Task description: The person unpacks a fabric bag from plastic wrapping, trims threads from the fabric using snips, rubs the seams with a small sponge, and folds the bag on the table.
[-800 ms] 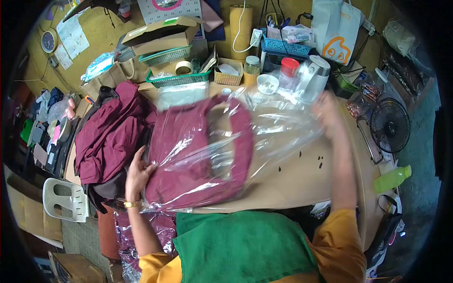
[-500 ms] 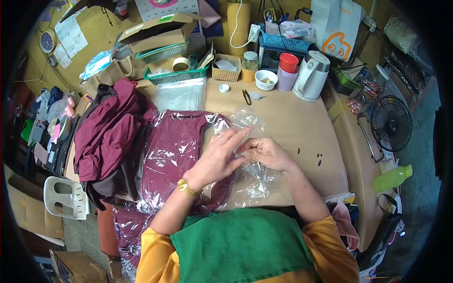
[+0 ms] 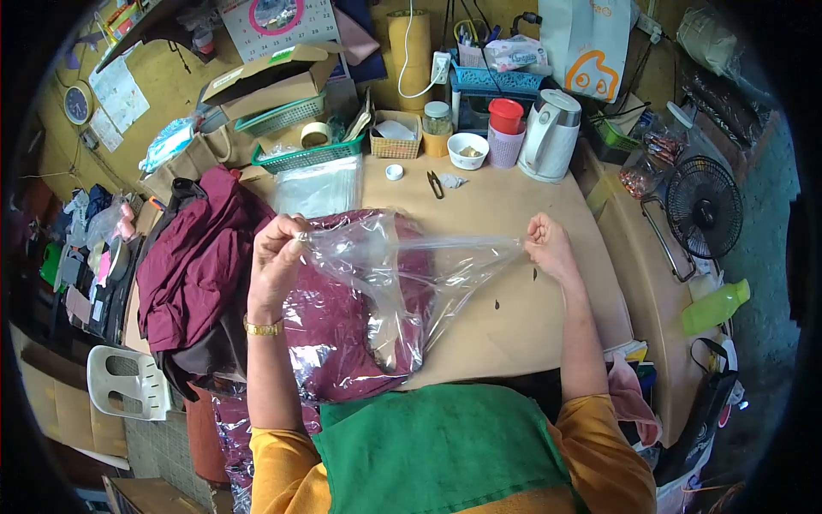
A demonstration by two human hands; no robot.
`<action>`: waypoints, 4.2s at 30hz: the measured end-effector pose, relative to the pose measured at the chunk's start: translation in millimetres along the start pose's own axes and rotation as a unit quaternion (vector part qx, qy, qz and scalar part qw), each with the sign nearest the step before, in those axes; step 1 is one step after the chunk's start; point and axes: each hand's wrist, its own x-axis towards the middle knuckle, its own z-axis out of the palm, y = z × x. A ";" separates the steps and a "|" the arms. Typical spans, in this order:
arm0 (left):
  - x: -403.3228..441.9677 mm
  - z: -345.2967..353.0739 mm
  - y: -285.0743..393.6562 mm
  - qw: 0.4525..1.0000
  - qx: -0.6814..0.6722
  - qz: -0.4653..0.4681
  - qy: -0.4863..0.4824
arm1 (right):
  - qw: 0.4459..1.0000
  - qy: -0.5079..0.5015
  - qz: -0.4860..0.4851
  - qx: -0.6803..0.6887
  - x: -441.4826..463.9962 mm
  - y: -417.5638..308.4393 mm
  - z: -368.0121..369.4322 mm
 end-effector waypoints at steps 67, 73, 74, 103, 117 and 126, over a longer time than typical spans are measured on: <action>-16.2 -73.2 67.5 0.987 0.039 -0.093 -0.124 | 0.893 -0.257 -0.213 0.301 -27.1 -6.2 -18.8; -12.9 -49.3 58.6 0.999 0.017 0.030 0.010 | 0.850 -0.067 -0.274 0.446 -23.8 -43.1 7.6; -8.0 -28.7 55.6 0.996 -0.072 0.040 0.040 | 0.808 0.025 -0.213 0.549 -26.9 -66.0 22.0; -55.2 132.4 -44.7 0.907 0.413 0.061 0.051 | 0.956 0.065 -0.275 -0.075 -54.4 -98.2 134.7; -59.4 120.9 -75.6 0.807 0.574 0.131 0.052 | 0.964 -0.216 -0.153 0.027 -52.7 -85.5 140.3; -67.8 128.4 -73.0 0.834 0.534 0.123 0.066 | 0.950 -0.186 0.017 0.251 -50.0 -93.0 121.2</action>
